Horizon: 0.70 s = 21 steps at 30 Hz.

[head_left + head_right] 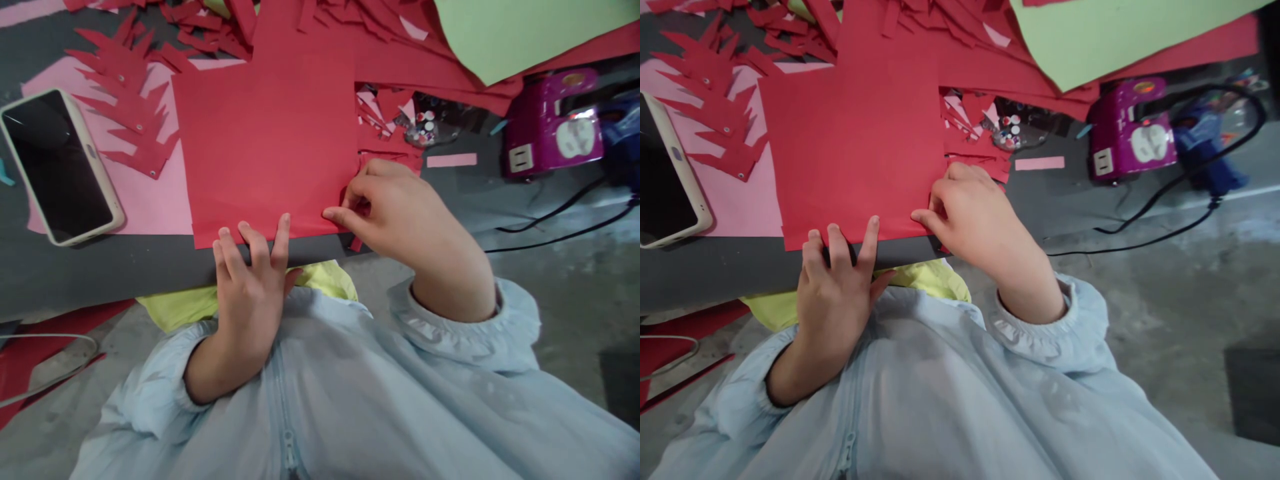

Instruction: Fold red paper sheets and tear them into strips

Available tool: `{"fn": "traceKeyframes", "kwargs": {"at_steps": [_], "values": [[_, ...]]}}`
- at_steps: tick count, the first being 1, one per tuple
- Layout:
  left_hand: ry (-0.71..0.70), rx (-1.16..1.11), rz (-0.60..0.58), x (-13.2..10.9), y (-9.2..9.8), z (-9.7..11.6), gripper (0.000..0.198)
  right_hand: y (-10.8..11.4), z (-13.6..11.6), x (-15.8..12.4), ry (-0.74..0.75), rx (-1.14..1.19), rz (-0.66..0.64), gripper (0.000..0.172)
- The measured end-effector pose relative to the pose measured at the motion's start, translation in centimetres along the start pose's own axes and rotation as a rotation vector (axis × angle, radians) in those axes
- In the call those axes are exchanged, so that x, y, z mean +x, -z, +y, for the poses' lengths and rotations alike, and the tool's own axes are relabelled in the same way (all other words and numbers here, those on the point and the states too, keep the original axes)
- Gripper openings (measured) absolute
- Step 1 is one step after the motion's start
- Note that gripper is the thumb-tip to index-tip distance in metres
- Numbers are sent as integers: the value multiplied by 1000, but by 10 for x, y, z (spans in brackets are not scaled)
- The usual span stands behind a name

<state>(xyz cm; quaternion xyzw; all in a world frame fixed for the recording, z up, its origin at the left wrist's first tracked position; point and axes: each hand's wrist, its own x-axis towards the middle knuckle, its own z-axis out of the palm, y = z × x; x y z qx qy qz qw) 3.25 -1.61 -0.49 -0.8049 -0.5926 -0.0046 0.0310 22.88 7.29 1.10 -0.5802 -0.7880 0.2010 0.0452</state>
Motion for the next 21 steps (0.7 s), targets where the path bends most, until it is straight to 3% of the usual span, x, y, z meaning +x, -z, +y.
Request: {"fn": "traceKeyframes", "kwargs": {"at_steps": [10,17,21], "values": [[-30,39,-32,3,10,-1,64,-3,0,-1,1,-11,13,26],[-285,48,79,12,8,-4,52,-4,-1,-1,8,-17,25,28],[-291,-13,83,16,1,-4,55,-3,-3,-2,-14,-20,33,26]]}}
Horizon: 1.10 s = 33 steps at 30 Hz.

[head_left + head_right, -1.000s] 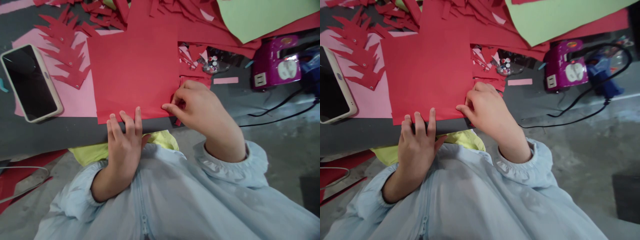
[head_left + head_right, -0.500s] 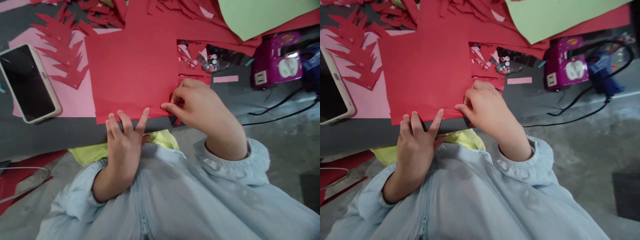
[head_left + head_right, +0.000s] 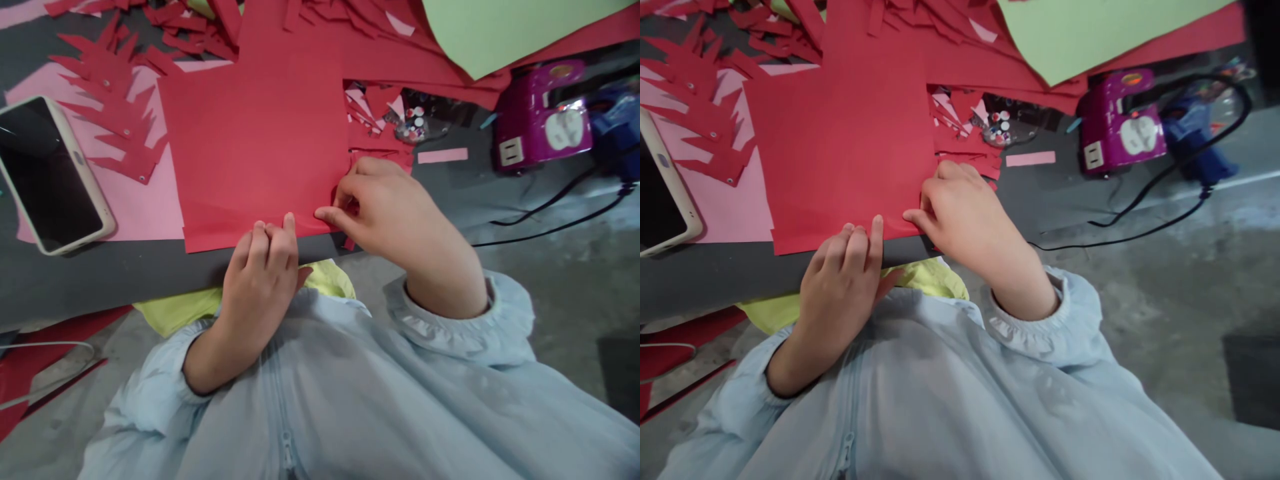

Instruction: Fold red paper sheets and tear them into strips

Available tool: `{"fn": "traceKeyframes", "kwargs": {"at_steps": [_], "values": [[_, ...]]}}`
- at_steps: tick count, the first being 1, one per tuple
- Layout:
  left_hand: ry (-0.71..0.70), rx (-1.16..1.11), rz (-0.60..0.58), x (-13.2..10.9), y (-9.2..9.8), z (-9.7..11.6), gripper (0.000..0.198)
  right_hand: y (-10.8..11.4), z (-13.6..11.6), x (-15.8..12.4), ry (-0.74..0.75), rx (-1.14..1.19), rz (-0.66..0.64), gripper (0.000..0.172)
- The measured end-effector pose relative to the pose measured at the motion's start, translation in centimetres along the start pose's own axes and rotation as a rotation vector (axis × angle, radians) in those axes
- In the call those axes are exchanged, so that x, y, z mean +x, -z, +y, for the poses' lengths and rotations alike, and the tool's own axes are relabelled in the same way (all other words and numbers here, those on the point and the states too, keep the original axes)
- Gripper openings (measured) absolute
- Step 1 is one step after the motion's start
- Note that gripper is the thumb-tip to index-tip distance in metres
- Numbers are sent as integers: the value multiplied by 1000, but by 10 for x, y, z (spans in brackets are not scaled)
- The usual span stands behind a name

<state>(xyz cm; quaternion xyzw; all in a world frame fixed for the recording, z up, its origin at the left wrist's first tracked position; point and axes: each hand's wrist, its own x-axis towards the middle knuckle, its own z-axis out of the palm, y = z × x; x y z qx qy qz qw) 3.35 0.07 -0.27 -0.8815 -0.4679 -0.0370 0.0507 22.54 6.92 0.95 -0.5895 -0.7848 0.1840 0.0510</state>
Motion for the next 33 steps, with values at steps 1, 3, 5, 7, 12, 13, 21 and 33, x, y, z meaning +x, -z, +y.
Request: {"fn": "traceKeyframes", "kwargs": {"at_steps": [1,3,5,7,12,13,21,33], "values": [[6,-11,-9,1,-1,0,55,0,-1,0,-4,-5,6,25],[17,-25,-34,2,-1,-1,54,0,-3,-1,-8,-15,8,25],[19,-11,-59,2,0,-1,53,0,-3,-1,-5,-24,-6,24],[0,25,-73,3,2,-2,52,1,-4,0,-1,-28,-14,24],[-47,57,-93,3,6,-5,52,2,-4,0,-10,-34,-3,24],[-52,55,-97,3,7,-5,52,2,-4,0,-13,-42,-5,24],[-80,110,-135,4,11,-5,55,0,-4,0,-10,-63,-10,24],[-1,88,-197,4,11,9,63,4,-2,-3,-19,-90,16,21]]}}
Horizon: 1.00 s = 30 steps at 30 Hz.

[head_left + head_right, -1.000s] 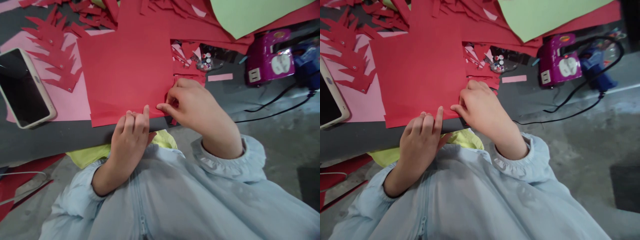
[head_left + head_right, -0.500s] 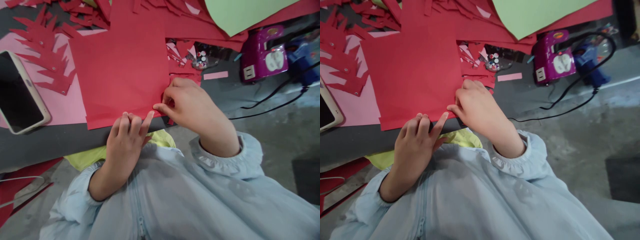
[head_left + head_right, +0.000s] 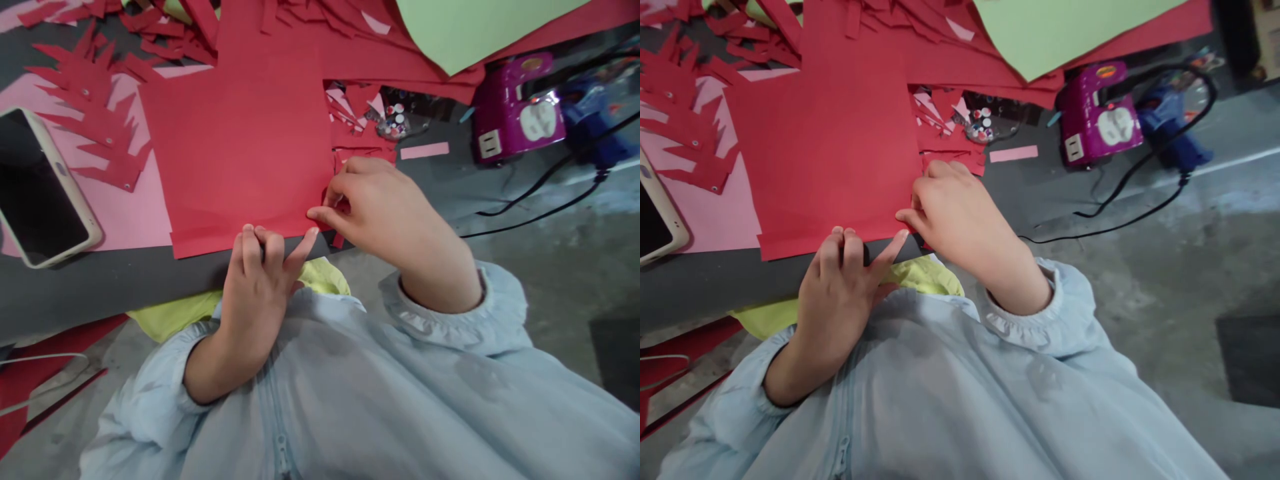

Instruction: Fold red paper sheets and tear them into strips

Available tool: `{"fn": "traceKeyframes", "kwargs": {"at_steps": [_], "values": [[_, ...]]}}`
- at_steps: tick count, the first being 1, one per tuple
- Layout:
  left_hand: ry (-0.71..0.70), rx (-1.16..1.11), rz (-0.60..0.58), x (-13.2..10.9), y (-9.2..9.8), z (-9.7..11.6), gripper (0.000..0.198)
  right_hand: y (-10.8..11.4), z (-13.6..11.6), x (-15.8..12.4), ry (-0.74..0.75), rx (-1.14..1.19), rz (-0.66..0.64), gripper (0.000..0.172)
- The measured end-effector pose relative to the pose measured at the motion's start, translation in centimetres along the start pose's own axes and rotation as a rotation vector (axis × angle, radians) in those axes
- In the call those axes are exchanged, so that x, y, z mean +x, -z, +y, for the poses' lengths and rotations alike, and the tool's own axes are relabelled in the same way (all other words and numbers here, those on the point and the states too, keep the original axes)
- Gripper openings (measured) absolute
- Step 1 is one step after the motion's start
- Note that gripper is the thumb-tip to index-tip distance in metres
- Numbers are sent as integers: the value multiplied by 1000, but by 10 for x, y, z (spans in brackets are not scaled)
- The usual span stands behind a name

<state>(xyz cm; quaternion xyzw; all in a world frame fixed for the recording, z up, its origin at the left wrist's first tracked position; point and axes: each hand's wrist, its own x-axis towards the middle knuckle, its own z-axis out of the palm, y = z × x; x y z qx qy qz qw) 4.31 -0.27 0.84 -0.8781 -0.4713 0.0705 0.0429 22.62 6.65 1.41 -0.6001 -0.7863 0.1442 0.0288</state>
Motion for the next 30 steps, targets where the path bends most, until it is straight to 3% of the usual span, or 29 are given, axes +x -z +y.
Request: {"fn": "traceKeyframes", "kwargs": {"at_steps": [14,20,27,30], "values": [[-110,-35,97,5,3,-8,53,7,9,-4,-14,-80,-11,20],[-145,7,132,11,1,-6,58,1,12,-5,-22,-5,71,17],[-108,40,10,17,10,2,63,15,22,-20,-79,117,218,5],[-89,41,-41,19,12,5,68,23,28,-29,-145,130,275,8]]}}
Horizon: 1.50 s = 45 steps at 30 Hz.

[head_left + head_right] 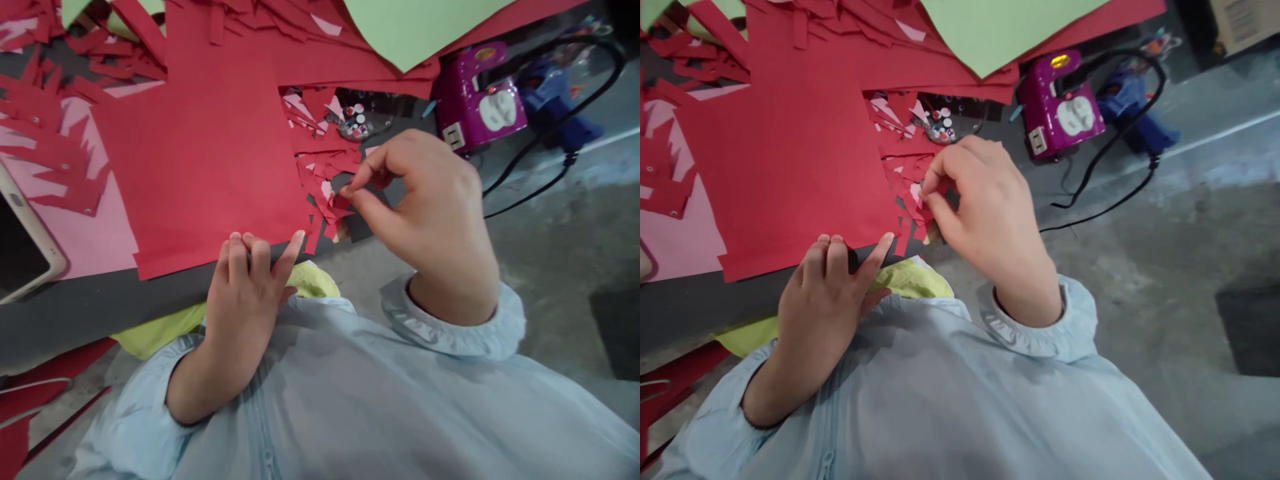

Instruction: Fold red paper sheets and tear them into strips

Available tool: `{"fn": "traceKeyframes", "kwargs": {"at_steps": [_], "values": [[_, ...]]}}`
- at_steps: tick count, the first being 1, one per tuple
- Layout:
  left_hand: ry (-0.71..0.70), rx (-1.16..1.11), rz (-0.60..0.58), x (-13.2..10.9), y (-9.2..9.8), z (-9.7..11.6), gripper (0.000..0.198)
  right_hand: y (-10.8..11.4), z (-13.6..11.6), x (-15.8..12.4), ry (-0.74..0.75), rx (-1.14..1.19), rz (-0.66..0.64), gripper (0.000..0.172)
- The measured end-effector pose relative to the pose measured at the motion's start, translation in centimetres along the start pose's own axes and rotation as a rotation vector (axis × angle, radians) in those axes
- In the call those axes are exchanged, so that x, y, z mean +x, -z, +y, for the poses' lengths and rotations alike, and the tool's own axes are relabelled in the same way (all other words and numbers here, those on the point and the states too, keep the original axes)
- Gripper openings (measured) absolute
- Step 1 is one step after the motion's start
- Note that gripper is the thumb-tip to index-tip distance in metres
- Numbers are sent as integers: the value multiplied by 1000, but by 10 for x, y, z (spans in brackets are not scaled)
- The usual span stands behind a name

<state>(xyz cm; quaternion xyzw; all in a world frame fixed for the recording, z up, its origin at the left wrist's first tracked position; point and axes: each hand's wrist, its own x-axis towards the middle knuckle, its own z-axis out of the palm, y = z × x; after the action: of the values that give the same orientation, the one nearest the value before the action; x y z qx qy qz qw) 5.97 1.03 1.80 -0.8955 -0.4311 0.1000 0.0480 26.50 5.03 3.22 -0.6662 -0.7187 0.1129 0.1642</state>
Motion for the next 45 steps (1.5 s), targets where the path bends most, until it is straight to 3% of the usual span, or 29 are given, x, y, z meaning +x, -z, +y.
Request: {"fn": "traceKeyframes", "kwargs": {"at_steps": [8,12,16,22,26,33,45], "values": [[54,-27,-43,7,1,10,74,-2,5,-9,-29,27,-31,17],[92,-112,-34,6,-1,11,78,-9,5,-14,51,11,5,29],[91,-100,8,3,-5,12,83,-20,2,-23,183,-2,-44,40],[66,-69,103,-3,-10,10,66,-29,-8,-39,188,-153,-79,43],[30,-85,160,-12,-13,3,65,-29,-16,-45,194,-253,-64,43],[136,-38,251,-35,-26,-8,70,-28,-24,-49,228,-308,-73,43],[282,-62,184,-65,-24,-25,64,-27,-32,-51,282,-391,-56,43]]}}
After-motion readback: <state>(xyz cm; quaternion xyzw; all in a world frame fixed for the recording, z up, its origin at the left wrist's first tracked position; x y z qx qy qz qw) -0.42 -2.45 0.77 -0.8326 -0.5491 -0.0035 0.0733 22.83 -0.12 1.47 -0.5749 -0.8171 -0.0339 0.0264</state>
